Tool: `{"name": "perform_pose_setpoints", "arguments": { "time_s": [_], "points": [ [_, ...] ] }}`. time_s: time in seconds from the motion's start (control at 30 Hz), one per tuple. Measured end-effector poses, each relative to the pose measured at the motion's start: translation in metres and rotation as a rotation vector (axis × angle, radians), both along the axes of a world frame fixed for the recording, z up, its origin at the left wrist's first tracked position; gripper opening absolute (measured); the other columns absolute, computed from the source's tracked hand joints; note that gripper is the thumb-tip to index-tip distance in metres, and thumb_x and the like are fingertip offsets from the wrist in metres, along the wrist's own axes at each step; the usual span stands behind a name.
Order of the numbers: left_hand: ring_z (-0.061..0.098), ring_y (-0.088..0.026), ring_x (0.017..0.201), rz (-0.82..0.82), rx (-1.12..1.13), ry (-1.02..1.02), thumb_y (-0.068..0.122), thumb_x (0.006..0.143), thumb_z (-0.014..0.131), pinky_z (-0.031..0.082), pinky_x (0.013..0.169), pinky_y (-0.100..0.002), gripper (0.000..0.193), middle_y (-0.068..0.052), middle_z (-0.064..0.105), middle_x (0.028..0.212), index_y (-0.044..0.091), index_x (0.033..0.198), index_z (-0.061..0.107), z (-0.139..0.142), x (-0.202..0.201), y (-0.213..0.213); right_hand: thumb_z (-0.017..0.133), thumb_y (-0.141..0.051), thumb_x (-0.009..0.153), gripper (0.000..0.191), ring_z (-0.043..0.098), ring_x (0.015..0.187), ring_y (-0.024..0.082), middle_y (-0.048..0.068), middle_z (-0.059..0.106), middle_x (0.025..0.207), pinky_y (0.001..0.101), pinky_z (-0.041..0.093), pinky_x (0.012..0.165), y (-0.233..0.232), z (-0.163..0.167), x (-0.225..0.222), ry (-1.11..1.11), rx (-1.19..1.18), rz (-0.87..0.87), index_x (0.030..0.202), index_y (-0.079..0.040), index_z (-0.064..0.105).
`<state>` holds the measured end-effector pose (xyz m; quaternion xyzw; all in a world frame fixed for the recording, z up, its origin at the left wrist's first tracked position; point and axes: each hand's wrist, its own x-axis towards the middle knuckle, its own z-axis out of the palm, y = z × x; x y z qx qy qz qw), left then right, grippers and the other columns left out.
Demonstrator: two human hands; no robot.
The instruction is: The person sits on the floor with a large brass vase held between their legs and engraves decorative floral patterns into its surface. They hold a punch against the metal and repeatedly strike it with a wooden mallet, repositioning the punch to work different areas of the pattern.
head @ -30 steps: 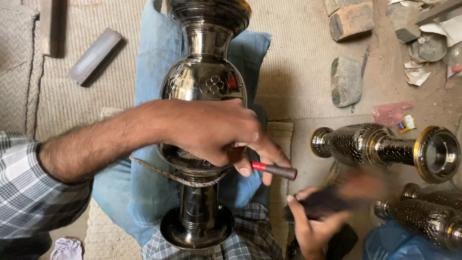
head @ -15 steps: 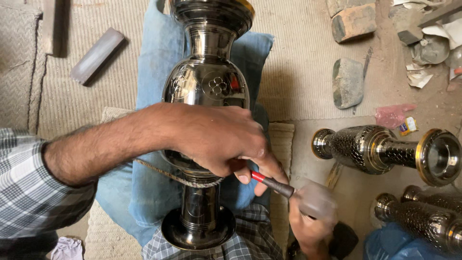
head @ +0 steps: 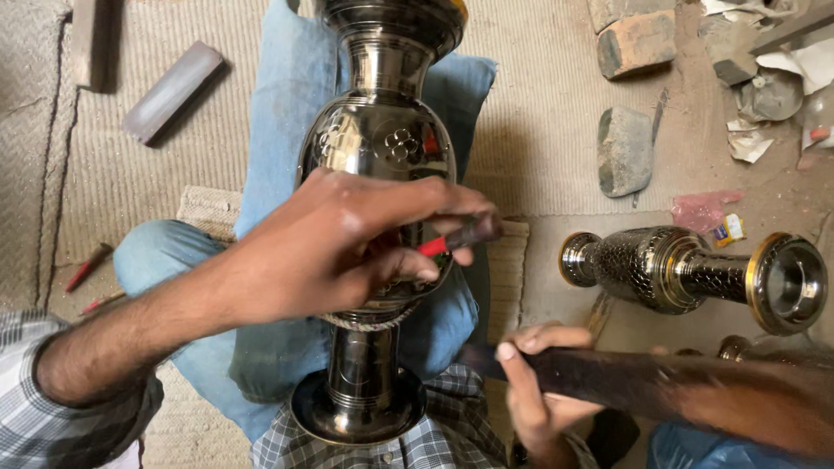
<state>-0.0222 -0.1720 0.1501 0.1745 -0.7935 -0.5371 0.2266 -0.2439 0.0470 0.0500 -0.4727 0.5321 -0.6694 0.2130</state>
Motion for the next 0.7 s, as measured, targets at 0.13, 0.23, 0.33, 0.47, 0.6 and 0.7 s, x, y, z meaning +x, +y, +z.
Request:
{"name": "perform_pose_setpoints", "arguments": {
  "time_s": [0.13,0.23,0.33,0.47,0.6,0.7],
  "points": [
    [0.078,-0.016,0.099,0.038,-0.124,0.229,0.003,0.086,0.071,0.066,0.069,-0.026,0.05,-0.006,0.075,0.122,0.013,0.134,0.06,-0.011,0.01,0.012,0.067,0.01,0.091,0.026,0.069,0.084,0.022,0.012,0.064,0.097,0.0331,0.06,0.079,-0.014,-0.016,0.022,-0.04,0.163,0.223,0.111,0.001,0.054],
    [0.079,-0.016,0.1,0.001,-0.281,0.217,0.004,0.093,0.071,0.062,0.063,-0.027,0.048,-0.002,0.077,0.126,0.018,0.138,0.063,-0.021,0.009,0.013,0.071,0.009,0.088,0.027,0.068,0.075,0.02,0.012,0.065,0.09,0.0299,0.058,0.075,-0.015,-0.011,0.018,-0.086,0.262,0.227,0.11,0.002,0.057],
    [0.081,-0.013,0.091,-0.132,-0.216,0.098,-0.004,0.088,0.062,0.055,0.052,-0.029,0.057,0.001,0.076,0.13,0.023,0.139,0.064,-0.026,0.007,0.011,0.075,0.01,0.085,0.034,0.066,0.074,0.021,0.014,0.063,0.088,0.0314,0.056,0.072,-0.005,0.009,0.001,0.079,0.334,0.108,0.112,0.002,0.056],
    [0.081,-0.014,0.095,-0.179,-0.195,0.187,0.008,0.095,0.067,0.058,0.057,-0.03,0.047,0.001,0.075,0.132,0.022,0.14,0.062,-0.026,0.005,0.006,0.07,0.003,0.092,0.073,0.068,0.078,0.018,0.011,0.064,0.1,0.0345,0.063,0.07,0.009,0.039,-0.016,-0.008,-0.008,0.064,0.147,-0.018,0.027],
    [0.08,-0.018,0.096,-0.177,-0.235,0.201,0.015,0.092,0.072,0.061,0.063,-0.033,0.049,0.0,0.076,0.127,0.023,0.14,0.063,-0.021,0.007,0.004,0.069,-0.006,0.093,0.049,0.07,0.074,0.021,0.012,0.064,0.099,0.0366,0.061,0.066,0.016,0.056,-0.025,-0.152,-0.105,0.074,0.133,-0.011,0.041],
    [0.079,-0.02,0.098,-0.215,-0.239,0.197,0.015,0.091,0.073,0.061,0.066,-0.035,0.051,-0.001,0.077,0.126,0.023,0.14,0.062,-0.016,0.009,0.001,0.075,0.004,0.09,0.043,0.066,0.076,0.028,0.017,0.062,0.101,0.0391,0.059,0.071,0.02,0.058,-0.031,0.454,0.206,-0.174,0.122,-0.007,0.048]
  ]
}}
